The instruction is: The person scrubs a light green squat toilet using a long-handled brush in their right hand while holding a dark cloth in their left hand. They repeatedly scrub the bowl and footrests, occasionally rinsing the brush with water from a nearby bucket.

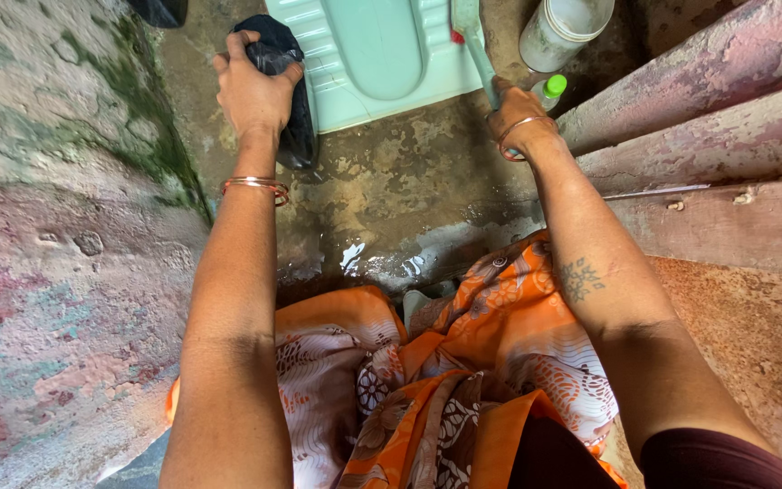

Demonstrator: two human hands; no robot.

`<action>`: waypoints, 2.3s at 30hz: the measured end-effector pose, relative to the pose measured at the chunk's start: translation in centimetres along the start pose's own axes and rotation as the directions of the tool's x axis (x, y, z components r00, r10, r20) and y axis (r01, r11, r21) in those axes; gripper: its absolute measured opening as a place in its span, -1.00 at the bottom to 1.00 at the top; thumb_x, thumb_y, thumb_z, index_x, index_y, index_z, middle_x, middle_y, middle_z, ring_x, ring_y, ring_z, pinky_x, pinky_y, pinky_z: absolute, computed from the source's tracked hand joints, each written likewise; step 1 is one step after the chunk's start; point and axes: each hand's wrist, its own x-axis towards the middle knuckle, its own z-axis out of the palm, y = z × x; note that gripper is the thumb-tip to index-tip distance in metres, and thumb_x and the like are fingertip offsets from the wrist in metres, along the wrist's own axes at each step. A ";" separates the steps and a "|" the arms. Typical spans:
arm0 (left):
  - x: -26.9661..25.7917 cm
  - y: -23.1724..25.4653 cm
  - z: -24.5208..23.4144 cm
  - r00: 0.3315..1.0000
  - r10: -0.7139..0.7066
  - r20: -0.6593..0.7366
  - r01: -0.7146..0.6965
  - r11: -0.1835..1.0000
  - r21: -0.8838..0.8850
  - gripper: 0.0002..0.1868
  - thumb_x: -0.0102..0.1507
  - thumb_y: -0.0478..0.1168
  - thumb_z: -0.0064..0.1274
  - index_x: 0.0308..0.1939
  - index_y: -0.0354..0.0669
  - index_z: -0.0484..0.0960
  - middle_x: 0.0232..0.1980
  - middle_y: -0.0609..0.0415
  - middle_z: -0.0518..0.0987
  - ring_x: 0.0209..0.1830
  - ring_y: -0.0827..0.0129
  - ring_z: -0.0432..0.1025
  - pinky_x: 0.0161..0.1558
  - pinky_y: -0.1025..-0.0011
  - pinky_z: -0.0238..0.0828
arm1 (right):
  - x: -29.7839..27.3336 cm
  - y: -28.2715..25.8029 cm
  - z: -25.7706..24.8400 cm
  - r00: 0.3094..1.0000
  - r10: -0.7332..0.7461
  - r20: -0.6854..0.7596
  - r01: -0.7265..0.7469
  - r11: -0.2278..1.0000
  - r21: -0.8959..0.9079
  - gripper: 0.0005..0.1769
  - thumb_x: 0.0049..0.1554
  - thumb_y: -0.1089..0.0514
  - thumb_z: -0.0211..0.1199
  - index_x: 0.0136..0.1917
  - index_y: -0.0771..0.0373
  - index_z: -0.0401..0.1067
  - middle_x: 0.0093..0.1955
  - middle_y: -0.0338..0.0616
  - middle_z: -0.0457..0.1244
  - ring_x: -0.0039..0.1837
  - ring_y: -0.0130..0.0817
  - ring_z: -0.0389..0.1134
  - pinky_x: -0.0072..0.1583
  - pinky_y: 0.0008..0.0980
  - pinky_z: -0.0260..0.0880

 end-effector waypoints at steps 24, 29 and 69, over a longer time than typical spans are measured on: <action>-0.1 -0.3 0.2 1.000 0.009 -0.015 -0.009 1.000 0.020 -0.28 0.04 0.08 0.49 0.17 0.21 0.43 0.20 -0.10 0.44 0.05 -0.19 0.53 0.07 -0.07 0.50 | -1.0 -2.1 -3.2 0.889 0.277 0.364 -0.384 0.885 0.264 -0.30 0.20 0.26 0.17 0.58 0.02 0.16 -0.30 -0.04 0.31 -0.39 -0.34 0.30 -0.40 -0.32 0.31; -0.1 -0.2 0.0 1.000 -0.014 -0.011 0.014 1.000 0.015 -0.27 0.03 0.07 0.48 0.19 0.21 0.43 0.20 -0.08 0.44 0.06 -0.13 0.54 0.08 -0.02 0.52 | -1.7 -2.2 -4.1 0.881 0.335 0.334 -0.420 0.879 0.227 -0.24 0.17 0.33 0.14 0.59 -0.04 0.16 -0.28 -0.09 0.32 -0.38 -0.36 0.32 -0.39 -0.36 0.34; 0.5 -3.8 -4.3 0.931 -0.355 0.079 0.363 0.893 -0.266 -0.26 -0.11 -0.14 0.33 0.16 0.13 0.44 0.15 0.00 0.59 -0.01 0.05 0.68 -0.05 0.10 0.75 | -5.1 -13.0 4.8 0.840 -0.068 0.539 -0.091 0.960 0.264 -0.24 0.24 0.20 0.12 0.64 -0.03 -0.03 0.02 0.09 0.39 -0.33 -0.20 0.38 -0.31 -0.23 0.36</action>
